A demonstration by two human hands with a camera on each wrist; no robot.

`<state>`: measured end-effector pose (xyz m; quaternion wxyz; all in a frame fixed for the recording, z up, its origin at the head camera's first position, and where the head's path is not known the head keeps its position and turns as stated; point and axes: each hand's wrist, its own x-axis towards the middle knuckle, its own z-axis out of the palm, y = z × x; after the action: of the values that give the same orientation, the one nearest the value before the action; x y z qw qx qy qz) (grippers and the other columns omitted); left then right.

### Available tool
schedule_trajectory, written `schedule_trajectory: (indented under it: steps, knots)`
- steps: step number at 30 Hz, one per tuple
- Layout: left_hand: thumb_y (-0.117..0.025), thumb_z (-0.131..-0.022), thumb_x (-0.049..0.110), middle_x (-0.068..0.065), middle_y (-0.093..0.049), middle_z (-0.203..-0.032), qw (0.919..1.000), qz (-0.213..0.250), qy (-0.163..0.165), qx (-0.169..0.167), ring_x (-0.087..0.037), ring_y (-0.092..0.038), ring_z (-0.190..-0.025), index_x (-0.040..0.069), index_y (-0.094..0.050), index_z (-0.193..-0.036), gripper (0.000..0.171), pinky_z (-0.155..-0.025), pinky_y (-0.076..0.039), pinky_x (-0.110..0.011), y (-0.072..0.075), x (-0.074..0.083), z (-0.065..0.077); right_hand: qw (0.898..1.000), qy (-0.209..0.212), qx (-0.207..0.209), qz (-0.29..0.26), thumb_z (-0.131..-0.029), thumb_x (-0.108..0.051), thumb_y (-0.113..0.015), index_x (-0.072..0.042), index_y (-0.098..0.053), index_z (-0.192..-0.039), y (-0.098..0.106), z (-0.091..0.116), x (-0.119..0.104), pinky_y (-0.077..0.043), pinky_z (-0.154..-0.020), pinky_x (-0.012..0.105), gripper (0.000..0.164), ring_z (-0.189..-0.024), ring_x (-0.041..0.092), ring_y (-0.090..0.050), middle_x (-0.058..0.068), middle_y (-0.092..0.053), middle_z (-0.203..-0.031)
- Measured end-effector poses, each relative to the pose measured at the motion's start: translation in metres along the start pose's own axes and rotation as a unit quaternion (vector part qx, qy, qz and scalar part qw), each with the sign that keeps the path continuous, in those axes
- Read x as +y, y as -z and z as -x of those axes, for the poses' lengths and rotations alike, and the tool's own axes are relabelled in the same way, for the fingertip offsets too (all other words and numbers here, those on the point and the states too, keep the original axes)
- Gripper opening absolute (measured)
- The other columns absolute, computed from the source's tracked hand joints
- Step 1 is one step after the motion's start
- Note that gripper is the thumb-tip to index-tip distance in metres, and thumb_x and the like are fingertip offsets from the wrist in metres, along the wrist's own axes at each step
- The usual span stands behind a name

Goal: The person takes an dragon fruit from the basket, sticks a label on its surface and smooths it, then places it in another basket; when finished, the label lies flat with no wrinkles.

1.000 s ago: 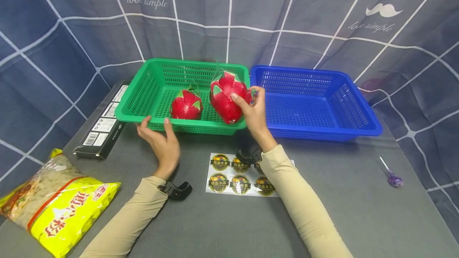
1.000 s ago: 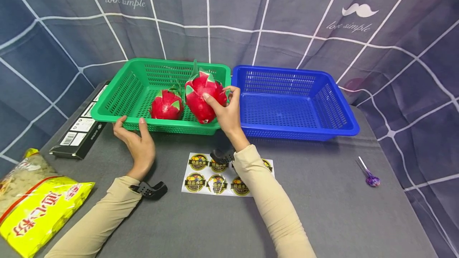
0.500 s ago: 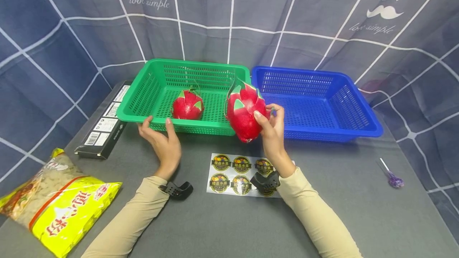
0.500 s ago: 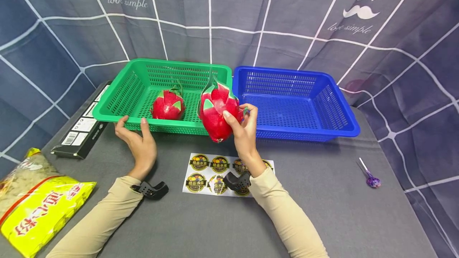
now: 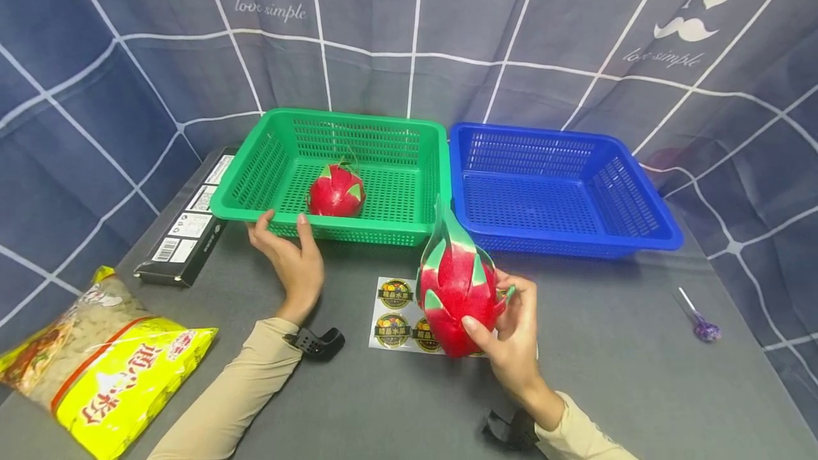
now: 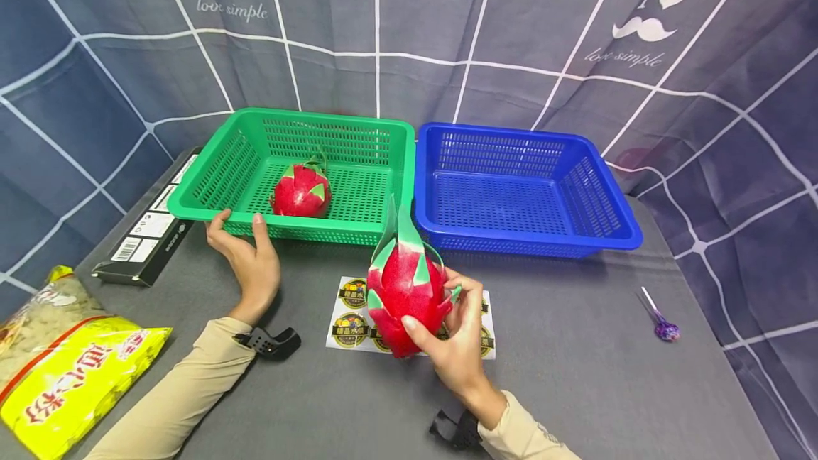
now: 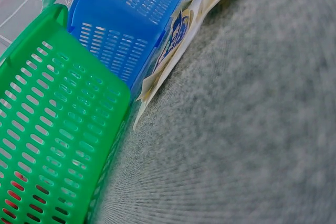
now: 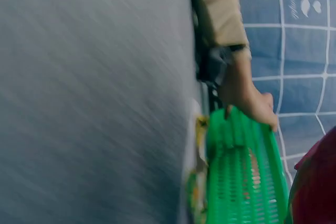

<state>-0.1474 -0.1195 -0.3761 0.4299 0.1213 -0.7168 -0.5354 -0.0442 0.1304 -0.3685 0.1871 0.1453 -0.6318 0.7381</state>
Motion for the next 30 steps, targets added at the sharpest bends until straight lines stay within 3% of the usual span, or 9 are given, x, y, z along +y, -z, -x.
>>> schedule_trajectory:
  steps: [4,7,11,15,18,23,27,30]
  knots:
    - [-0.051,-0.09,0.018,-0.029,-0.012,-0.142,1.0,-0.01,0.0,-0.002,-0.035,-0.004,-0.138,-0.003,-0.031,-0.121,0.043,-0.114,-0.008,-0.037,-0.003,-0.018,0.0,0.999,0.035,-0.033,0.025,-0.057,0.016,-0.064,0.012,-0.03,-0.104,0.01,0.032,0.0,-0.051,-0.082,0.022,0.058,-0.113,0.017,-0.046,0.012,-0.041,-0.124]
    - [-0.051,-0.091,0.024,-0.025,-0.013,-0.143,0.9997,-0.022,0.002,-0.004,-0.031,-0.005,-0.139,0.001,-0.031,-0.123,0.044,-0.114,-0.009,-0.036,-0.004,-0.027,-0.001,0.997,0.039,-0.047,0.04,-0.053,0.016,-0.066,0.018,-0.028,-0.1,0.014,0.054,0.002,-0.051,-0.081,0.022,0.061,-0.114,0.016,-0.044,0.012,-0.042,-0.124]
    - [-0.051,-0.091,0.027,-0.023,-0.014,-0.143,0.9997,-0.025,-0.004,-0.003,-0.029,-0.004,-0.139,0.003,-0.032,-0.123,0.045,-0.115,-0.009,-0.035,-0.004,-0.03,-0.002,0.993,-0.05,-0.043,0.094,-0.054,0.011,-0.072,0.013,-0.03,-0.101,0.019,0.078,0.0,-0.054,-0.075,0.025,0.063,-0.112,0.011,-0.046,0.008,-0.043,-0.122]
    - [-0.051,-0.09,0.027,-0.026,-0.016,-0.14,0.9996,-0.023,-0.016,0.004,-0.03,-0.004,-0.139,0.003,-0.032,-0.122,0.044,-0.115,-0.006,-0.034,-0.004,-0.031,-0.003,0.973,-0.195,-0.04,0.119,-0.059,0.002,-0.075,0.003,-0.031,-0.105,0.019,0.092,-0.004,-0.055,-0.07,0.03,0.064,-0.105,0.009,-0.052,0.003,-0.043,-0.123]
    - [-0.051,-0.09,0.022,-0.029,-0.016,-0.139,0.9998,-0.014,-0.015,0.005,-0.035,-0.004,-0.138,0.0,-0.031,-0.121,0.043,-0.115,-0.005,-0.035,-0.003,-0.023,-0.003,0.962,-0.248,-0.033,0.109,-0.059,-0.004,-0.078,0.0,-0.031,-0.102,0.016,0.097,-0.007,-0.056,-0.07,0.032,0.063,-0.103,0.011,-0.055,0.002,-0.044,-0.122]
    - [-0.053,-0.09,0.021,-0.025,-0.013,-0.143,0.9999,-0.01,-0.002,0.001,-0.033,-0.002,-0.139,0.0,-0.031,-0.122,0.044,-0.115,-0.007,-0.036,-0.004,-0.026,-0.004,0.961,-0.259,-0.029,0.089,-0.058,-0.002,-0.079,-0.003,-0.033,-0.098,0.014,0.102,-0.007,-0.056,-0.072,0.035,0.061,-0.105,0.015,-0.055,0.006,-0.042,-0.125]
    - [-0.052,-0.09,0.026,-0.022,-0.013,-0.144,0.9999,-0.017,0.004,-0.002,-0.029,-0.001,-0.14,0.004,-0.031,-0.123,0.045,-0.115,-0.008,-0.034,-0.004,-0.029,-0.003,0.959,-0.24,-0.044,0.142,-0.055,-0.006,-0.082,-0.007,-0.037,-0.095,0.01,0.102,-0.011,-0.055,-0.071,0.032,0.06,-0.104,0.015,-0.054,0.006,-0.043,-0.124]
    - [-0.051,-0.09,0.027,-0.021,-0.013,-0.144,0.9998,-0.019,0.003,-0.002,-0.029,-0.002,-0.14,0.005,-0.031,-0.124,0.045,-0.115,-0.008,-0.034,-0.003,-0.028,-0.004,0.957,-0.2,-0.068,0.201,-0.054,-0.013,-0.084,-0.007,-0.037,-0.094,0.005,0.099,-0.016,-0.055,-0.069,0.028,0.061,-0.105,0.017,-0.051,0.005,-0.043,-0.121]
